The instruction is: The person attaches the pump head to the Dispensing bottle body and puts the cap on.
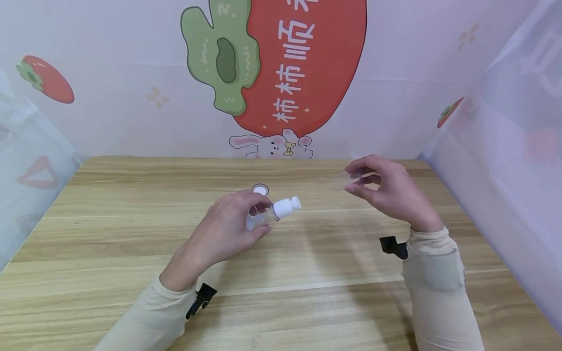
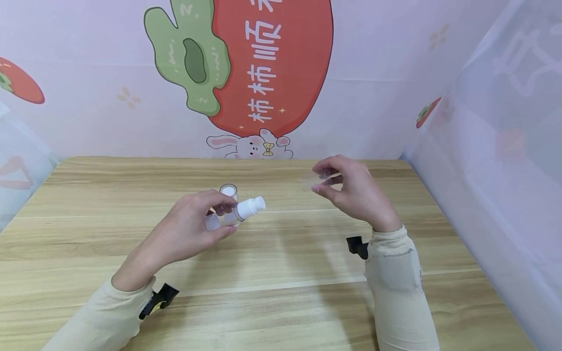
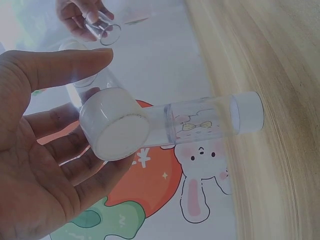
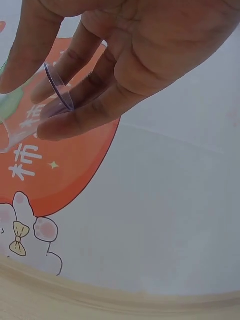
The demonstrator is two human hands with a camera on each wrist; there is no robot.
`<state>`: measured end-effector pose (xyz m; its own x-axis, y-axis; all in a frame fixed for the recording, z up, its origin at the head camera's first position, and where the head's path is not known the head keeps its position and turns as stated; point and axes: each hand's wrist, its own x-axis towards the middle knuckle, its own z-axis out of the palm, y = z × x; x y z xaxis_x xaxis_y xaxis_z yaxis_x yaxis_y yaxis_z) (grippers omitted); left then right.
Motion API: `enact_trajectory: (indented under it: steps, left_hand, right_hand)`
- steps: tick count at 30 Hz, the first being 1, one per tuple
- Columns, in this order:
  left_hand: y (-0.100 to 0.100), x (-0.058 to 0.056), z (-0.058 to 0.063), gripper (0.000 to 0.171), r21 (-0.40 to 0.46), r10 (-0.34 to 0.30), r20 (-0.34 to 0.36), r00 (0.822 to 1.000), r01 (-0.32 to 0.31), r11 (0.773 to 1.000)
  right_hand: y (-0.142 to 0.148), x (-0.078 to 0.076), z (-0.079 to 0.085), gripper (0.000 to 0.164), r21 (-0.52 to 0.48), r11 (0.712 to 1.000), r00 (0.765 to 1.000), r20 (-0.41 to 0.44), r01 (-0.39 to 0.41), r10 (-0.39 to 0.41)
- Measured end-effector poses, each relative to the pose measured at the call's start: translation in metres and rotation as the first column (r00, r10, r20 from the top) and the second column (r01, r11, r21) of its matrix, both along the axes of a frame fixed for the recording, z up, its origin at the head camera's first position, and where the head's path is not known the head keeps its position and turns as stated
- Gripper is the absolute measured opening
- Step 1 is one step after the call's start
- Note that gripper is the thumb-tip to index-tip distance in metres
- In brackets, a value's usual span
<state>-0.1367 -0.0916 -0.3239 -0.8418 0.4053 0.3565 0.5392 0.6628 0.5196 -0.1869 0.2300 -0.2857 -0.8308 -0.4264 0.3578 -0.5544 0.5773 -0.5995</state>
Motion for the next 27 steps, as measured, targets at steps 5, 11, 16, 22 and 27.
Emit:
enact_trajectory:
  steps: [5, 11, 16, 22, 27]
  left_hand:
    - [0.000, 0.000, 0.000, 0.033, 0.001, -0.001, 0.001, 1.000, 0.001, 1.000]
    - [0.000, 0.000, 0.000, 0.034, -0.003, 0.002, 0.002, 1.000, -0.002, 1.000]
    - [-0.001, 0.000, 0.000, 0.034, -0.002, 0.000, -0.001, 1.000, 0.000, 1.000]
    - [-0.001, 0.000, 0.000, 0.034, 0.000, -0.003, -0.006, 1.000, 0.003, 1.000]
    - [0.000, 0.000, 0.000, 0.034, -0.003, 0.000, -0.006, 1.000, 0.000, 1.000]
  right_hand:
    - [-0.001, 0.001, 0.000, 0.030, -0.042, 0.998, 0.999, 0.028, -0.046, 0.047]
    - [-0.004, 0.000, -0.001, 0.031, -0.086, 0.990, 0.992, 0.052, -0.109, 0.114]
    - [-0.006, 0.000, -0.001, 0.031, -0.114, 0.984, 0.984, 0.104, -0.134, 0.146]
    - [-0.009, 0.000, -0.001, 0.030, -0.152, 0.973, 0.970, 0.142, -0.174, 0.196]
    - [-0.015, 0.001, -0.002, 0.032, -0.183, 0.957, 0.958, 0.139, -0.224, 0.250]
